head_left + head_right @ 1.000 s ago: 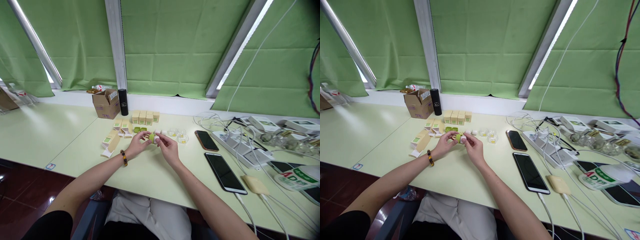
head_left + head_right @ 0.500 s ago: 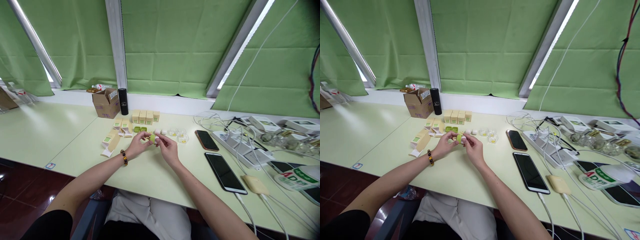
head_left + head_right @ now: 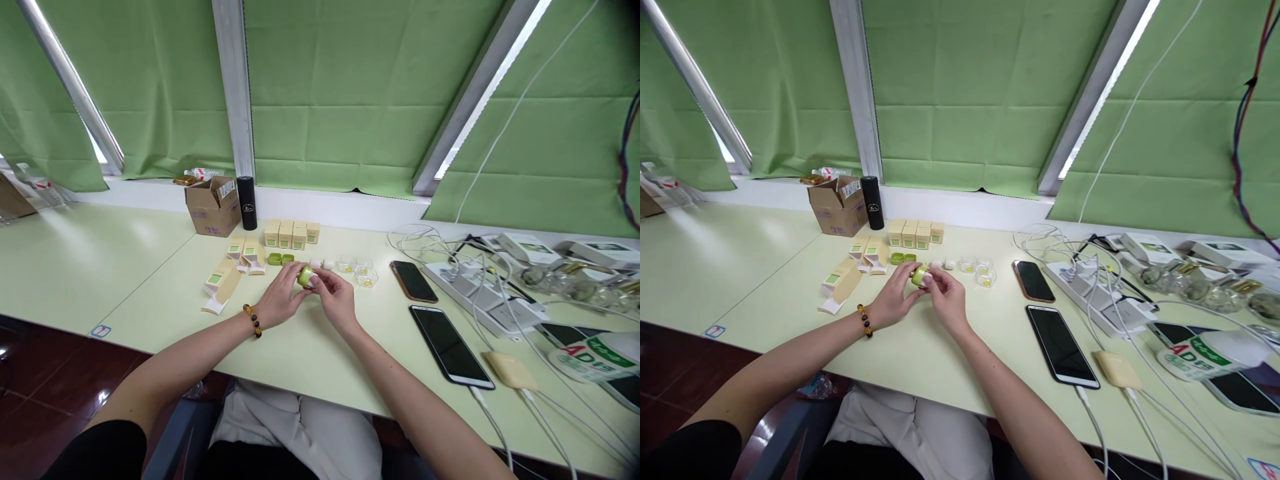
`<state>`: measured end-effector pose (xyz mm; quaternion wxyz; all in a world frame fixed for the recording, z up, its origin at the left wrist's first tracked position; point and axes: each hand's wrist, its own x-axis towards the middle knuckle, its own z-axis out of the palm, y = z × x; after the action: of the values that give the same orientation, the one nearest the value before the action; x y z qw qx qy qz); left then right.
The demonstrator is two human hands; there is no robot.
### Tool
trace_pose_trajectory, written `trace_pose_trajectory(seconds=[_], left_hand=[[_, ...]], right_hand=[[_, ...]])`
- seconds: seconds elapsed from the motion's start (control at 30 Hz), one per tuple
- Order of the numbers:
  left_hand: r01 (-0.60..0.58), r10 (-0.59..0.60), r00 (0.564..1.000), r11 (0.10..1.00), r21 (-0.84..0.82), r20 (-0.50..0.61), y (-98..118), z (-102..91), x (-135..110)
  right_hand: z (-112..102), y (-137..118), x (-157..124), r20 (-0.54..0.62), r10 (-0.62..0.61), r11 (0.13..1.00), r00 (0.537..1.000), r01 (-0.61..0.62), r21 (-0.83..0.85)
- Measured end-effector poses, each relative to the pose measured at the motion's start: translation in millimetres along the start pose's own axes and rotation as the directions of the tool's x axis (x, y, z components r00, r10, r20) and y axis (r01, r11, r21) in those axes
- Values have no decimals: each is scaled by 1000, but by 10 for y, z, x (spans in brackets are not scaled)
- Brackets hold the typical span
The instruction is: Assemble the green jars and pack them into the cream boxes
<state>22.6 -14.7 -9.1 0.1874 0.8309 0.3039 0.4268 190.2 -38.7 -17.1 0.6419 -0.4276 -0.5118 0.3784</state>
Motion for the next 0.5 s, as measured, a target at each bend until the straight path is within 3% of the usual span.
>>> trace_pose_trajectory(seconds=[0.17,0.3,0.4,0.5], left_hand=[[-60,61,998,998,28,-5,-6,3,-12],[-39,38,998,999,-25,-43,3,6,-14],[60,-73,995,982,-182,-65,-25,22,10],[179,-203,979,873,-455,-4,-70,31,58]], right_hand=[[37,-28,-17,14,52,996,999,-53,77],[24,-41,-34,24,12,999,1000,-13,38],[-26,-46,-54,55,-96,988,994,102,-119],[-84,-59,-73,124,-302,871,945,327,-367]])
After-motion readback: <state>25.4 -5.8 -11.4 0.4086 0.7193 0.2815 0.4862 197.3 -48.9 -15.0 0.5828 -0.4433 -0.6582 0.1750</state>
